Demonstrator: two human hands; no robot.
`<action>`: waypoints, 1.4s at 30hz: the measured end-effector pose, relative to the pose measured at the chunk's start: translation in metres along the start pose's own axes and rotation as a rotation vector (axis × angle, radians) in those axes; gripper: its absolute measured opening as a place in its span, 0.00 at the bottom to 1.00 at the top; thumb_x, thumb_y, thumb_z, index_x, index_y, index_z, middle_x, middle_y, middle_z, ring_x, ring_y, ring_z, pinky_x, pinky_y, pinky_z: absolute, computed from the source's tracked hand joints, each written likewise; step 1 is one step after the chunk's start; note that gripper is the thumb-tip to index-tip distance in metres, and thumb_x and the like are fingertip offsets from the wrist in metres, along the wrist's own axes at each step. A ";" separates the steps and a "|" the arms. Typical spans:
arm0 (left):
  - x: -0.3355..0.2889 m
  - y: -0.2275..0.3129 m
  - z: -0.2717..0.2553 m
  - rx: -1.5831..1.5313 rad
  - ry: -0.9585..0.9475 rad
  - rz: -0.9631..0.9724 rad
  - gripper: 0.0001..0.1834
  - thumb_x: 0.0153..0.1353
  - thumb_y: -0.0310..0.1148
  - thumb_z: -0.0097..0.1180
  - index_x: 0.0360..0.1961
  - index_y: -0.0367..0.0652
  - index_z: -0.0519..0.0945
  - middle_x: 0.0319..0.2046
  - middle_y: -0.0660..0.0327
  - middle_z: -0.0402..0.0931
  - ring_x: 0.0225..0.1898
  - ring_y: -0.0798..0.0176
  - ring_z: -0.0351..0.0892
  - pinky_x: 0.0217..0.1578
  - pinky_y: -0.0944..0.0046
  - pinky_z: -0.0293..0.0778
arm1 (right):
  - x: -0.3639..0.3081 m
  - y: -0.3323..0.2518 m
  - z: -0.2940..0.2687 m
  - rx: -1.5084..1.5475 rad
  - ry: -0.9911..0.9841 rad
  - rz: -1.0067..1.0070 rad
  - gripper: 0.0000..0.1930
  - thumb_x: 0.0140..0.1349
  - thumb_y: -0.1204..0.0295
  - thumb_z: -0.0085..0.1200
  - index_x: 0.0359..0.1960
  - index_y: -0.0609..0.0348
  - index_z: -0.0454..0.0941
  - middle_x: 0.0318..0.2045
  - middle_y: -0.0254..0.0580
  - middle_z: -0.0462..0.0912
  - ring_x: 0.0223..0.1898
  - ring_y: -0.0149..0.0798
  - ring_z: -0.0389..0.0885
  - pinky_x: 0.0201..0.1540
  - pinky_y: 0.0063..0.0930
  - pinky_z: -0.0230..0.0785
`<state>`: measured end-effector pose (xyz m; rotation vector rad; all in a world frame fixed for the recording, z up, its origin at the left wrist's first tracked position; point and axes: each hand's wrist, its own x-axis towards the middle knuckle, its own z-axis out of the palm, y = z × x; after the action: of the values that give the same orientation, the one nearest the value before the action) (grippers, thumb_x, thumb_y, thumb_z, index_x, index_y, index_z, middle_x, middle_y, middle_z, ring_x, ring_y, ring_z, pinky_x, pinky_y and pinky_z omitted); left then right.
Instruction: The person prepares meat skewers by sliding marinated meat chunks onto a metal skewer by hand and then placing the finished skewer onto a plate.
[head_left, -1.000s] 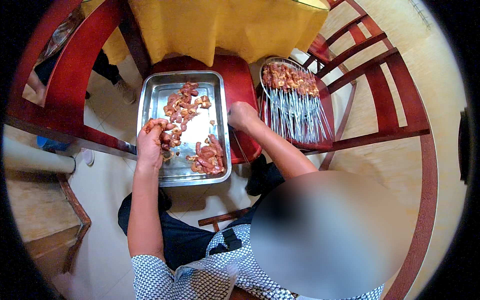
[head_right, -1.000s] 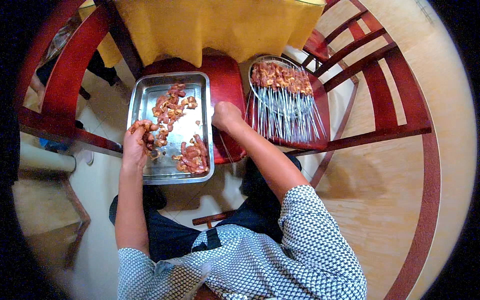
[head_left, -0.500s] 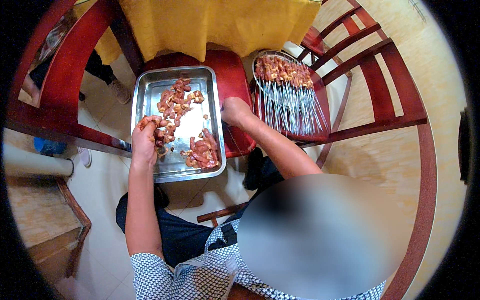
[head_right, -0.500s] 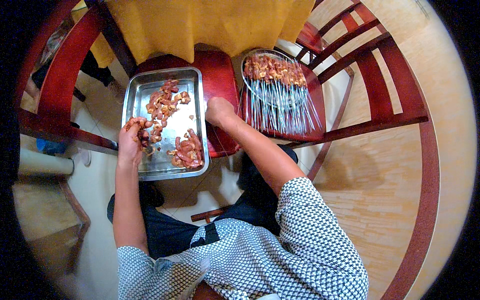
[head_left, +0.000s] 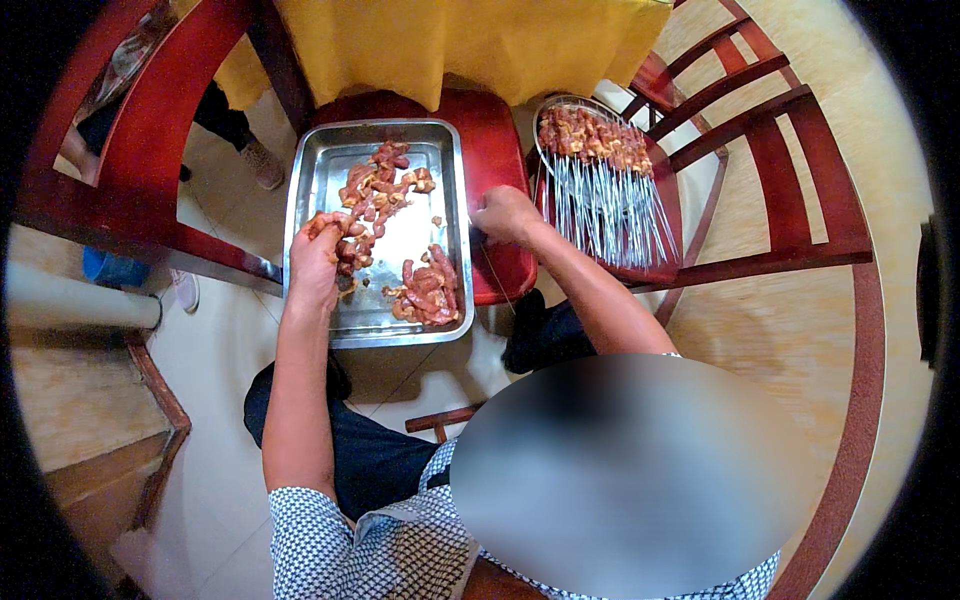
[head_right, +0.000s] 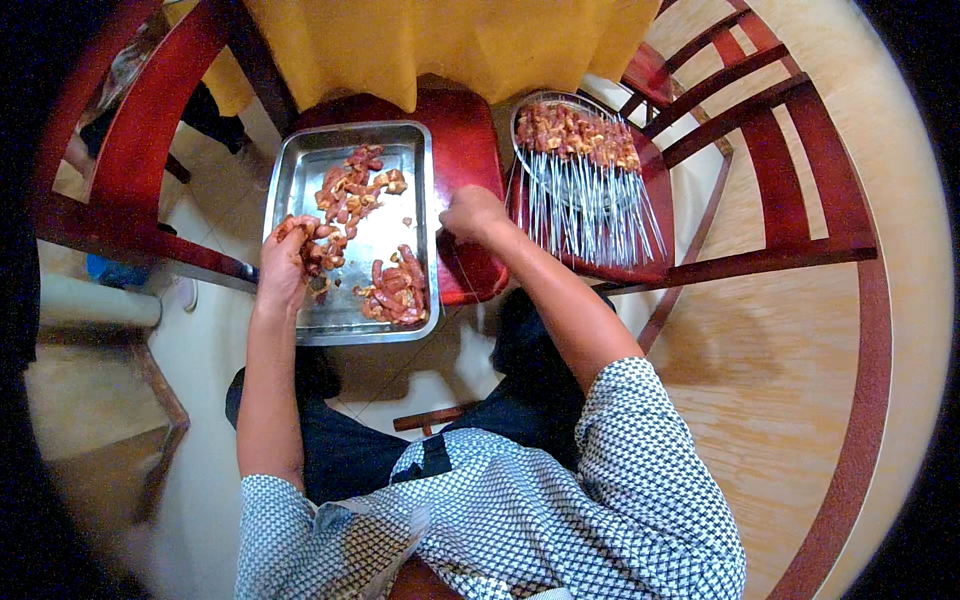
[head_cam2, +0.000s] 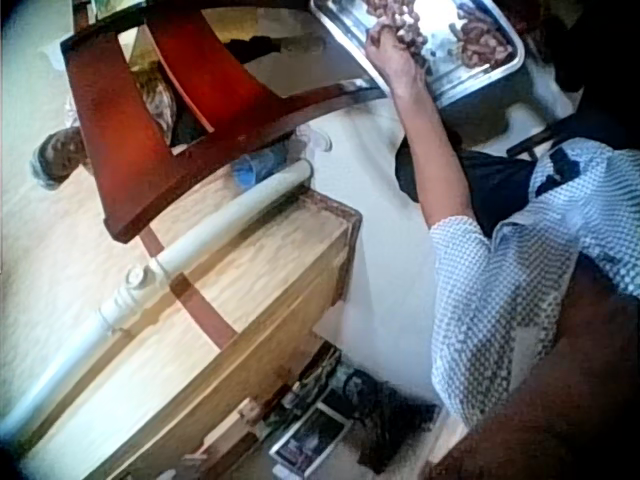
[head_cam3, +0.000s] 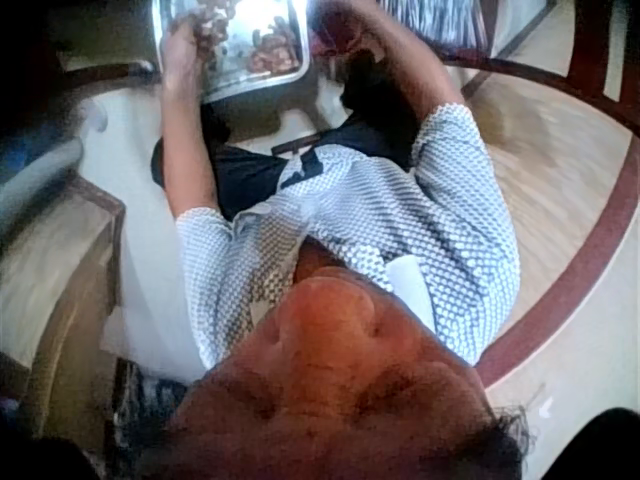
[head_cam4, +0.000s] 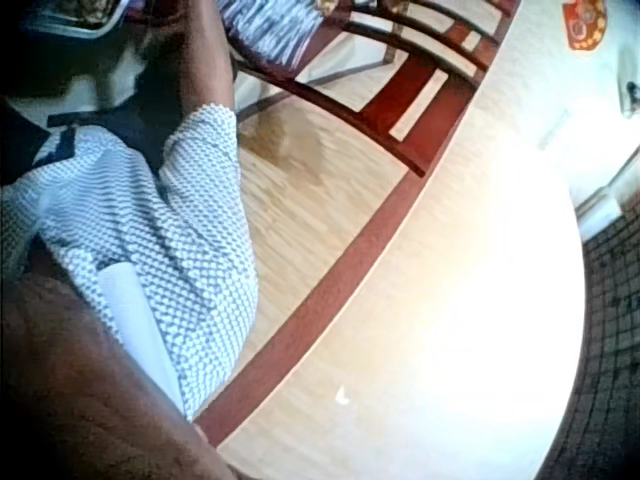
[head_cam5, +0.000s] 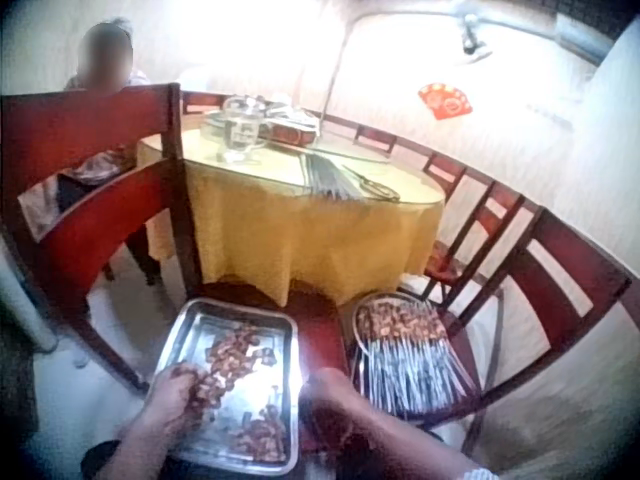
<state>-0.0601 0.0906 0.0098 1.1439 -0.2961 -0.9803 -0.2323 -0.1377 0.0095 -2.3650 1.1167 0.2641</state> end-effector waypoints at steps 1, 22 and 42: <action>0.001 -0.002 -0.005 -0.011 0.016 0.005 0.08 0.67 0.27 0.39 0.35 0.38 0.71 0.30 0.55 0.76 0.28 0.57 0.81 0.25 0.60 0.79 | -0.003 0.001 -0.005 0.022 -0.009 -0.007 0.15 0.46 0.65 0.52 0.27 0.66 0.82 0.27 0.58 0.81 0.33 0.51 0.83 0.41 0.39 0.73; -0.002 0.002 0.010 -0.060 0.072 0.030 0.06 0.65 0.24 0.40 0.33 0.38 0.71 0.25 0.59 0.75 0.20 0.68 0.76 0.16 0.69 0.72 | -0.007 -0.006 0.003 -0.212 0.075 0.008 0.15 0.49 0.66 0.51 0.31 0.65 0.82 0.35 0.59 0.81 0.36 0.51 0.82 0.41 0.40 0.74; 0.004 -0.015 0.005 -0.010 -0.028 0.024 0.08 0.67 0.29 0.40 0.33 0.39 0.71 0.28 0.58 0.74 0.21 0.64 0.73 0.18 0.67 0.69 | -0.116 -0.014 -0.084 1.421 0.155 -0.157 0.17 0.63 0.74 0.43 0.53 0.67 0.66 0.16 0.31 0.71 0.08 0.22 0.59 0.08 0.16 0.50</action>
<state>-0.0689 0.0833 -0.0021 1.1158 -0.3270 -0.9761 -0.2995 -0.0962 0.1299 -1.1560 0.7203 -0.6028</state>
